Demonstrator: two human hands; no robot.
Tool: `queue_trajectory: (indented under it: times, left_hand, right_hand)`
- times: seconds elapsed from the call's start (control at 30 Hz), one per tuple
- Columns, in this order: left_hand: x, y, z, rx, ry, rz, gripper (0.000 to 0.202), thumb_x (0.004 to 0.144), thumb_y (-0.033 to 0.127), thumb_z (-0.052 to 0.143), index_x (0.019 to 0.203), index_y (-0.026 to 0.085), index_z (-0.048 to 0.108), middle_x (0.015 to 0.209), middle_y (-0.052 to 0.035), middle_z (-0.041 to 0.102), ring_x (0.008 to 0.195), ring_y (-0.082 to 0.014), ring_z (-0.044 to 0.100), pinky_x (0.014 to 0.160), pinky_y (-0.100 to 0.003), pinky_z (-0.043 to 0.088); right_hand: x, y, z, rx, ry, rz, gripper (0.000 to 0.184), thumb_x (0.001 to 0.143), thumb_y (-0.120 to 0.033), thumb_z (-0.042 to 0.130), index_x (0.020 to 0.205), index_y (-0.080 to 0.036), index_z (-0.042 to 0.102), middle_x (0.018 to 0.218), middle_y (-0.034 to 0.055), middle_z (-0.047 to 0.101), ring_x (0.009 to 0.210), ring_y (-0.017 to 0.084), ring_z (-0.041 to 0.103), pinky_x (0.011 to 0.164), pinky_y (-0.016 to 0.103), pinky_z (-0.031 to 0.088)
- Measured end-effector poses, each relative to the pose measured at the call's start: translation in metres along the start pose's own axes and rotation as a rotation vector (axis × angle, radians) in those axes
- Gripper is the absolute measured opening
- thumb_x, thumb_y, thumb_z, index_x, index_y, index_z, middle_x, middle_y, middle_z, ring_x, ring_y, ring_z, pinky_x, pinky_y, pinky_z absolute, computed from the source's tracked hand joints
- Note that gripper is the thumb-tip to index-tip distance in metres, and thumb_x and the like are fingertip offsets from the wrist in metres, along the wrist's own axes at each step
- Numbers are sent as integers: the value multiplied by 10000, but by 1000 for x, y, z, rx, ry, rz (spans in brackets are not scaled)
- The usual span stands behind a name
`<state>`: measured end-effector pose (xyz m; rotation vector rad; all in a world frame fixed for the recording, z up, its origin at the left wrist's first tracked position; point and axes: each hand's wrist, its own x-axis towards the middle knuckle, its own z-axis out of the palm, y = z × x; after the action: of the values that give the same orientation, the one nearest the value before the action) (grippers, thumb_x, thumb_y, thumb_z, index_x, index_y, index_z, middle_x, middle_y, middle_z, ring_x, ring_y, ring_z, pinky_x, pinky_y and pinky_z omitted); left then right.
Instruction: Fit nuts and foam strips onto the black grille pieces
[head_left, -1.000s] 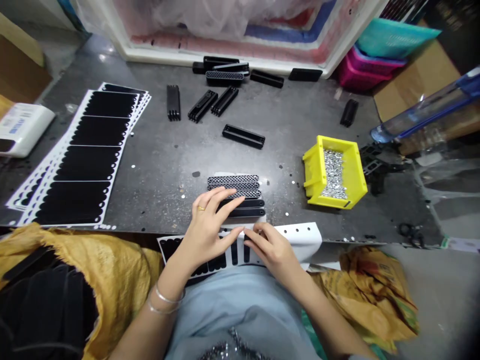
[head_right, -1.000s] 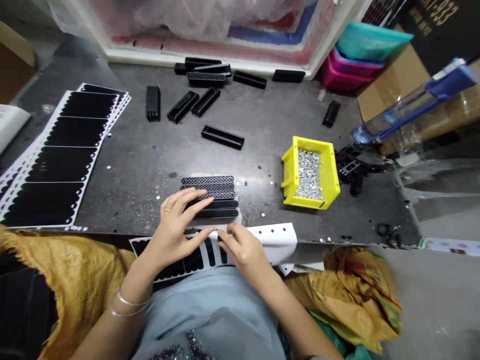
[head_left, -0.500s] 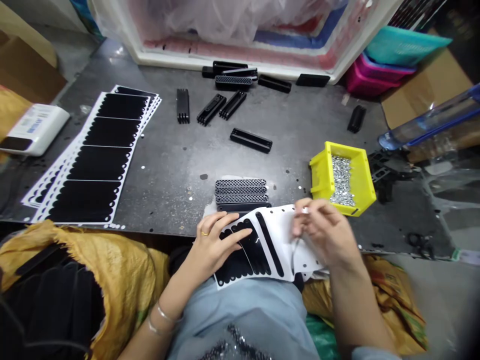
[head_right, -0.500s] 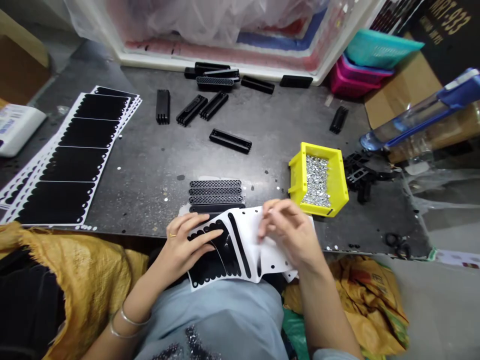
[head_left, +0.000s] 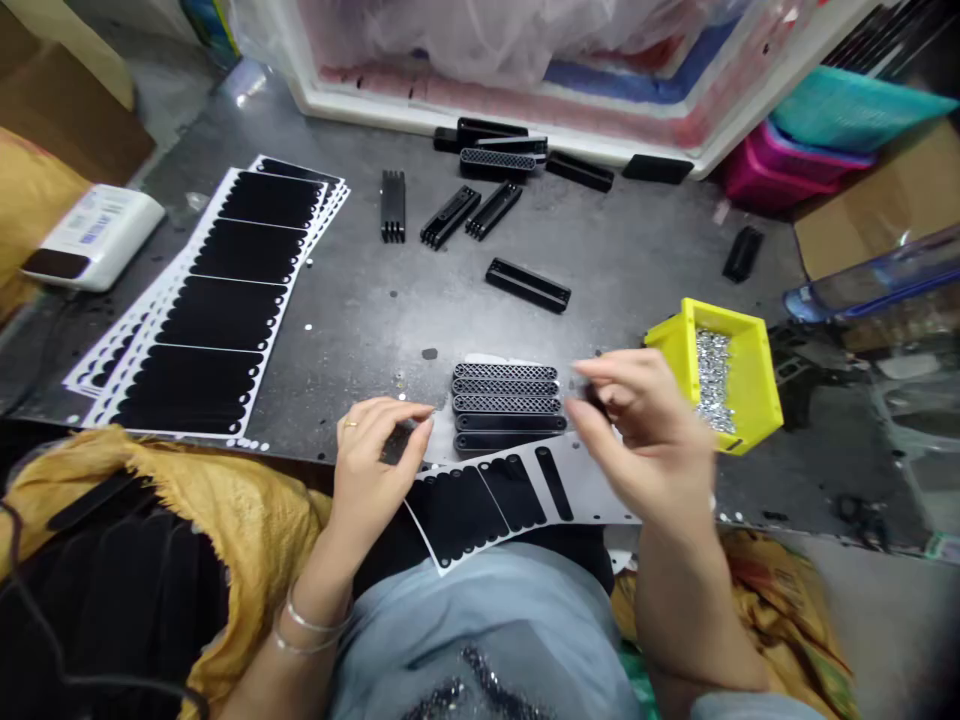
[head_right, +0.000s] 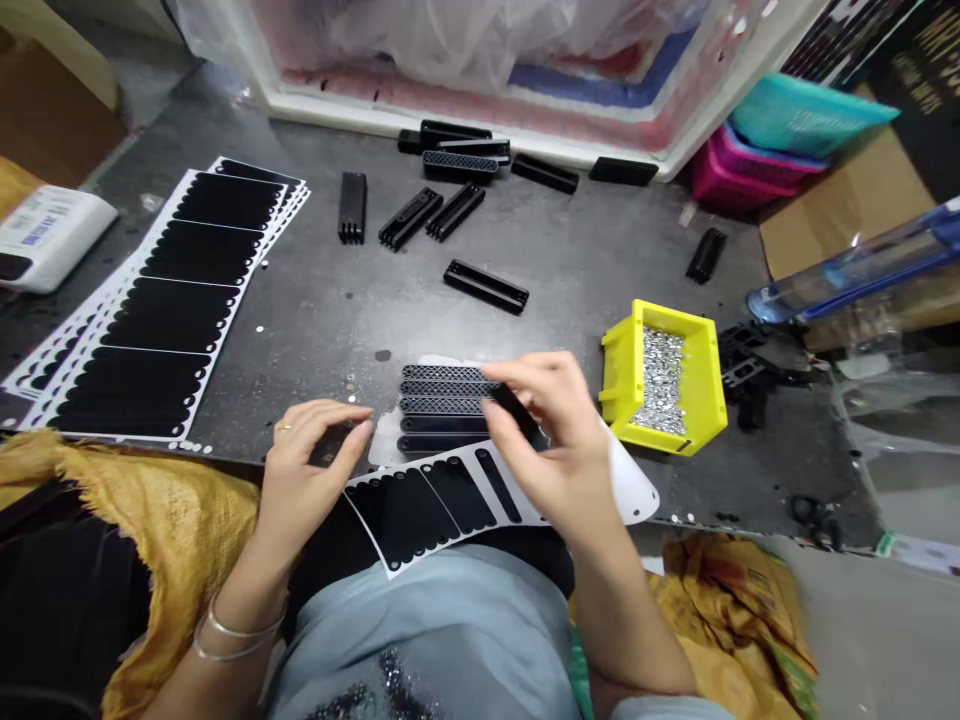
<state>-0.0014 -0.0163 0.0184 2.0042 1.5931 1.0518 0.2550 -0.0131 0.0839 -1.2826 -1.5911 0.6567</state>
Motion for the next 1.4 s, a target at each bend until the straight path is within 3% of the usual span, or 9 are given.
queue_trajectory:
  times: [0.07,0.17,0.33,0.8,0.9,1.03,1.17,1.27,1.4]
  left_hand:
    - [9,-2,7,-14,-17,-92,86,969,291,665,1011,272,737,985,-11,765,1033,-235,658,1011,-440,426]
    - [18,-3,16,-52,-87,-158,102,961,326,666,979,289,760,978,5,782,1024,-234,664,1042,-452,406]
    - [22,-3,22,-111,-149,-222,118,951,342,669,947,304,781,957,12,794,1010,-236,675,1070,-478,392]
    - [32,-4,28,-181,-161,-272,80,895,317,728,836,294,776,872,20,778,939,-221,684,1041,-458,407]
    - [34,-2,30,-152,-171,-291,114,876,320,747,772,273,740,842,31,766,932,-221,675,1087,-484,356]
    - [37,-2,31,-143,-195,-288,145,878,305,724,742,257,708,830,34,759,920,-220,667,1076,-483,348]
    - [37,-3,32,-169,-176,-275,155,866,304,711,721,254,688,822,28,756,906,-222,664,1046,-466,377]
    - [37,-3,31,-174,-175,-272,161,868,321,694,721,258,684,817,23,756,905,-224,663,1019,-447,404]
    - [40,-4,31,-155,-193,-266,166,869,337,687,721,262,688,821,19,758,902,-224,664,986,-429,424]
  right_hand:
    - [1,8,13,-233,-145,-96,401,1006,-179,589,1380,-323,616,1141,67,619,871,176,661,783,357,595]
    - [2,26,36,-308,-308,-187,365,1022,-174,583,1372,-265,633,1130,66,705,987,204,689,885,378,567]
    - [5,40,58,-253,-291,-207,65,974,-210,689,979,-221,753,1044,41,764,970,200,704,908,372,538]
    - [9,35,62,-304,-330,-210,95,971,-216,691,969,-213,786,1039,46,766,930,203,663,851,363,543]
    - [9,34,57,-340,-369,-213,122,987,-245,672,1000,-213,789,1069,58,758,924,212,656,843,381,540]
    - [9,35,27,-325,-382,-79,175,982,-284,685,1130,-233,764,1100,69,737,1001,224,680,893,400,552]
    - [6,47,-1,-200,-291,111,78,957,-234,700,980,-241,774,945,27,746,881,184,705,787,335,558]
    - [2,55,-3,-159,-232,103,88,953,-213,687,952,-236,772,922,26,735,835,167,688,705,308,533]
    - [-1,60,4,-122,-258,83,119,967,-217,657,975,-245,772,934,26,714,803,155,662,653,291,511]
